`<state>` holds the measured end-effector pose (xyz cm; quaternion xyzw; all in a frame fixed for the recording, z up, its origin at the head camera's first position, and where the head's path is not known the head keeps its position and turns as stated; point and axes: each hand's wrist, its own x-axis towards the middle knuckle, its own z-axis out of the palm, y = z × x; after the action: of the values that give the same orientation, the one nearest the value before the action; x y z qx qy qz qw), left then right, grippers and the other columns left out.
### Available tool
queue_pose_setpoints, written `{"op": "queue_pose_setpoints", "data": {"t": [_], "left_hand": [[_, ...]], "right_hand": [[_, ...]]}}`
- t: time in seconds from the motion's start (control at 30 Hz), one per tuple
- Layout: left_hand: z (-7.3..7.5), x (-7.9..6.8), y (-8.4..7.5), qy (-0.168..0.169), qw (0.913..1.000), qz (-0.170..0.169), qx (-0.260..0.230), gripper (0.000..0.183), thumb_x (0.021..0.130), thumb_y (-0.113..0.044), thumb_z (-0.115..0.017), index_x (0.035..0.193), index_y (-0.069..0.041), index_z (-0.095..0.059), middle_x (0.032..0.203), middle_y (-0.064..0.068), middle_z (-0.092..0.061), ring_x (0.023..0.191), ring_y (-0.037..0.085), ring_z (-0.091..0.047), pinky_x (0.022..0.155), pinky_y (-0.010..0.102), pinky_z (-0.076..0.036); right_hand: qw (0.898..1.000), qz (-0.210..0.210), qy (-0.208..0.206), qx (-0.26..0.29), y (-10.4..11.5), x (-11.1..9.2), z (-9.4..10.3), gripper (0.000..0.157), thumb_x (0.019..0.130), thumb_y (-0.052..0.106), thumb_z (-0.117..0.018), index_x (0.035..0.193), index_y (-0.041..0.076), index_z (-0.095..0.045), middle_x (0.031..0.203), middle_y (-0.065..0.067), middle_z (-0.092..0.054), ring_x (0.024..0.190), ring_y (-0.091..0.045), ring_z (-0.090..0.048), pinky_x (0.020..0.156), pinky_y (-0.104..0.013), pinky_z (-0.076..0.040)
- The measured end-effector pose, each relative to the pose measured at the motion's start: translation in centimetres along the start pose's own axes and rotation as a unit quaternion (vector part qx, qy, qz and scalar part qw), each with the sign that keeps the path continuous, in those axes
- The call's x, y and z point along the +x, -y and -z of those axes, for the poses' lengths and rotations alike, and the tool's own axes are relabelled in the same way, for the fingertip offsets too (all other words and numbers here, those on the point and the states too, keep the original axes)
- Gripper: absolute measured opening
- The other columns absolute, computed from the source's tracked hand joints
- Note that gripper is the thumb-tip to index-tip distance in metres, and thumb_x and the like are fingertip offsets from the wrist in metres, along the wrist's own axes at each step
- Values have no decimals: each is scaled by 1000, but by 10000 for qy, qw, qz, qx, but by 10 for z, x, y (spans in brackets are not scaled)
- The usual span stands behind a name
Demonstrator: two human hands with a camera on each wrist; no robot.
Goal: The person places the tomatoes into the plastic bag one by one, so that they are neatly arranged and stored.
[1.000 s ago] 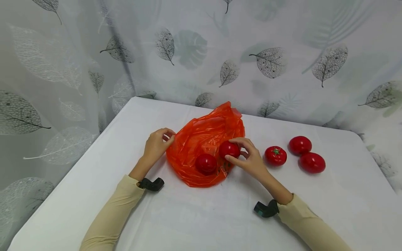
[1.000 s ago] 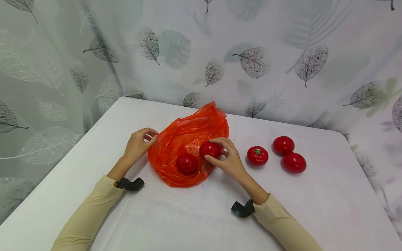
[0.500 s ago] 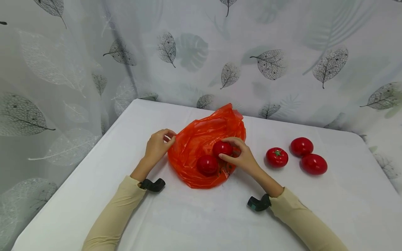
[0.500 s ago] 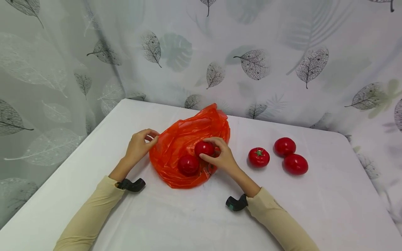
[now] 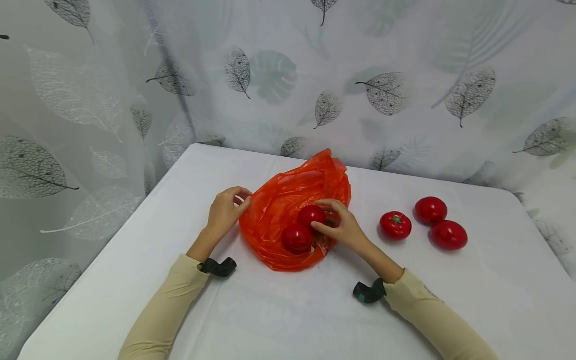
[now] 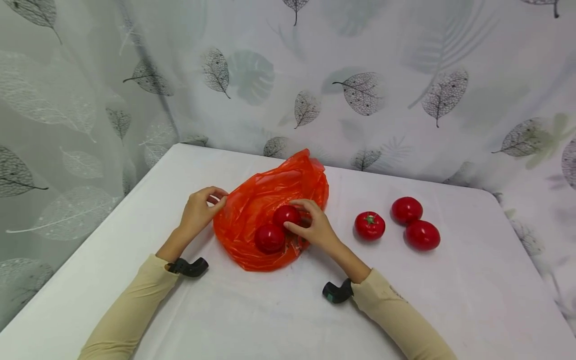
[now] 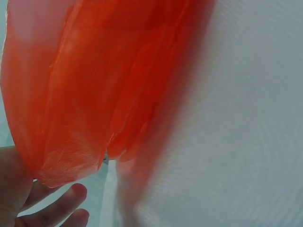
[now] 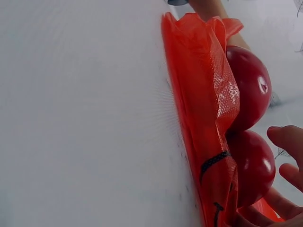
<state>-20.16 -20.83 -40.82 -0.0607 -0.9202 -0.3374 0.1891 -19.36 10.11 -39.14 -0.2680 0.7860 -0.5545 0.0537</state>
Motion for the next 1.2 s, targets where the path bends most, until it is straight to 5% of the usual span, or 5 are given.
{"op": "queue_pose_setpoints", "data": {"t": [0.37, 0.83, 1.2], "left_hand": [[-2, 0, 0, 72, 9999, 40, 59, 15, 91, -16, -64, 100, -5, -72, 93, 12, -71, 79, 26, -66, 68, 39, -59], [1, 1, -1, 57, 9999, -6, 87, 16, 92, -16, -65, 100, -5, -72, 94, 12, -71, 79, 27, -66, 67, 39, -59], [1, 0, -1, 50, 9998, -88, 160, 15, 92, -16, -64, 99, -5, -72, 92, 12, -71, 78, 27, -66, 66, 40, -58]], "right_hand": [[9993, 287, -73, -212, -25, 0, 4, 44, 86, 3, -72, 127, 0, -56, 129, -19, -54, 121, -36, -53, 98, -50, -48], [9976, 349, -576, 153, -22, -15, 12, 38, 88, 2, -69, 124, 1, -59, 124, -17, -55, 116, -37, -55, 95, -52, -50], [9969, 326, -720, 6, -24, -30, 27, 39, 88, 2, -69, 126, 0, -59, 126, -13, -56, 116, -28, -54, 91, -30, -54]]}}
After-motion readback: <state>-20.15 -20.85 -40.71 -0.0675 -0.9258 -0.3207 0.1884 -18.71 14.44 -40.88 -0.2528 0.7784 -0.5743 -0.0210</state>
